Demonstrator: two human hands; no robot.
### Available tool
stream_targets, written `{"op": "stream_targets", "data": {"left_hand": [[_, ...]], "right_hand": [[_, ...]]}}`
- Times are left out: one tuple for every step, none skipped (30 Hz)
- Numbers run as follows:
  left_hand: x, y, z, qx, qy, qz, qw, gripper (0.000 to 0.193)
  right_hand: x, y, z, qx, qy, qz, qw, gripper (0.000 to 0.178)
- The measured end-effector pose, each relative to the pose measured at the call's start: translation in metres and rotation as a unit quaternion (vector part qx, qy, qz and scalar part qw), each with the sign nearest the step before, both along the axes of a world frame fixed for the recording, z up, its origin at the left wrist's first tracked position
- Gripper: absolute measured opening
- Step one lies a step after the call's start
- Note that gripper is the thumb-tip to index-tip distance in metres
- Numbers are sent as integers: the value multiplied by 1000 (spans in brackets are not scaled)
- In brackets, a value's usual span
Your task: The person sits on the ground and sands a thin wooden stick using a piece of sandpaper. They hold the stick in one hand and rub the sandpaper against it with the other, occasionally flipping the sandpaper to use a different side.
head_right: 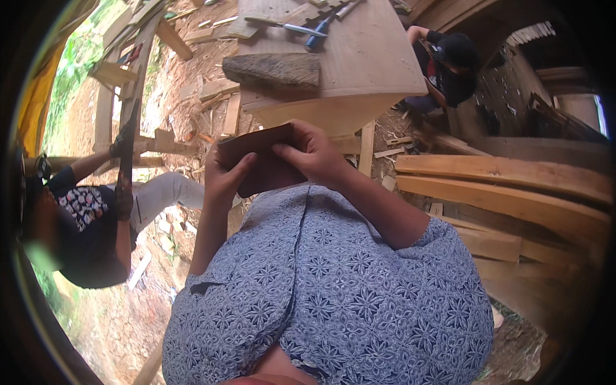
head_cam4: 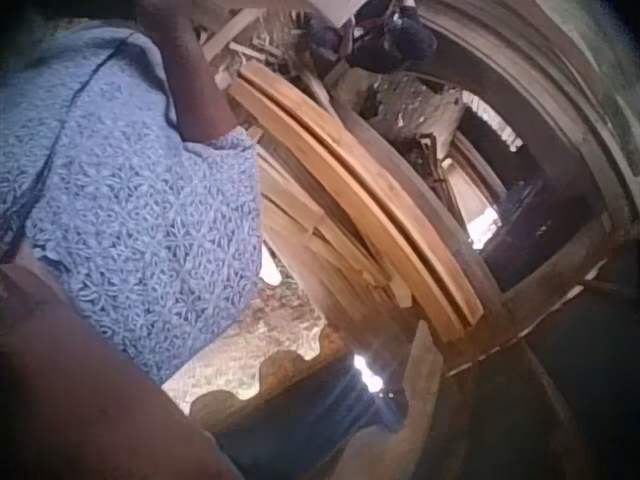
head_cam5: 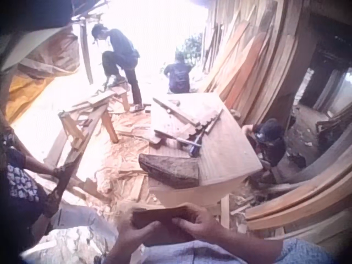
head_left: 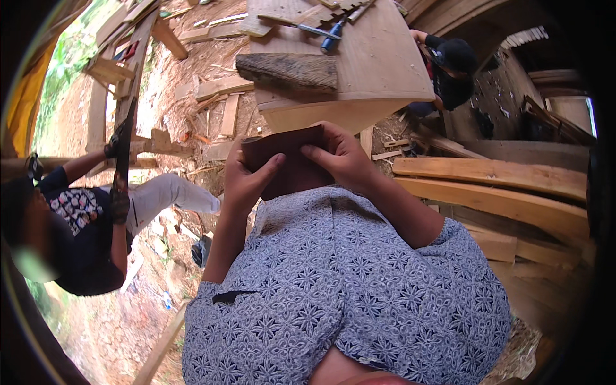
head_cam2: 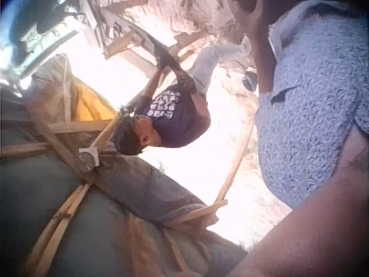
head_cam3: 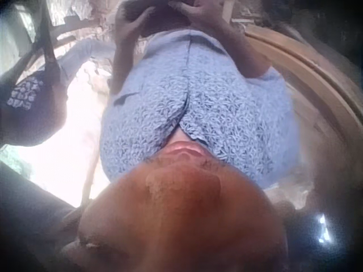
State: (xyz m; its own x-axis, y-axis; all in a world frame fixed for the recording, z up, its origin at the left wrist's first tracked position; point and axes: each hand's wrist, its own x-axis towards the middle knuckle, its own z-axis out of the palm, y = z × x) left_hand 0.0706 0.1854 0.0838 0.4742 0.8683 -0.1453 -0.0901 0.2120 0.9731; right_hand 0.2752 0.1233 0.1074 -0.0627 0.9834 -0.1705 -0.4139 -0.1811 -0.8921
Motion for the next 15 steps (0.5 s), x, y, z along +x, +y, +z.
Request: {"op": "stream_targets", "data": {"left_hand": [[10, 2, -1, 23, -4, -12, 1000, 48], [22, 4, 1, 26, -31, -26, 999, 51], [35, 6, 5, 28, -59, -41, 997, 53], [46, 8, 9, 30, -84, -56, 994, 56], [55, 10, 10, 12, -92, -85, 992, 56], [65, 12, 11, -6, -99, -114, 988, 56], [76, 15, 11, 24, -86, -145, 985, 51], [84, 18, 4, 20, -54, -193, 980, 47], [97, 19, 3, 20, -52, -203, 978, 47], [111, 19, 2, 20, -46, -216, 975, 47], [124, 19, 0, 60, -22, -204, 977, 48], [138, 20, -2, 100, 1, -189, 977, 48], [151, 22, -4, 141, 27, -175, 974, 49], [165, 24, -5, 162, 51, -165, 972, 49], [178, 26, -6, 182, 76, -153, 968, 50]], "right_hand": [[9, -2, -12, 10, -12, -13, 1000, 25], [17, -5, -20, 21, -26, -27, 999, 23], [26, -11, -22, 10, -51, -54, 997, 22], [36, -17, -23, -1, -74, -80, 994, 21], [46, -24, -21, -13, -96, -107, 990, 20], [55, -32, -17, -31, -99, -131, 986, 20], [66, -39, -19, -33, -104, -145, 983, 19], [78, -46, -24, -36, -110, -158, 981, 19], [88, -52, -27, -29, -114, -178, 977, 22], [100, -56, -27, -42, -135, -188, 972, 23], [113, -58, -26, -55, -156, -195, 967, 25], [126, -57, -24, -67, -177, -201, 961, 26], [138, -53, -25, -62, -188, -220, 955, 37], [157, -47, -33, -61, -260, -220, 938, 41], [180, -39, -46, -61, -331, -216, 917, 44]]}}
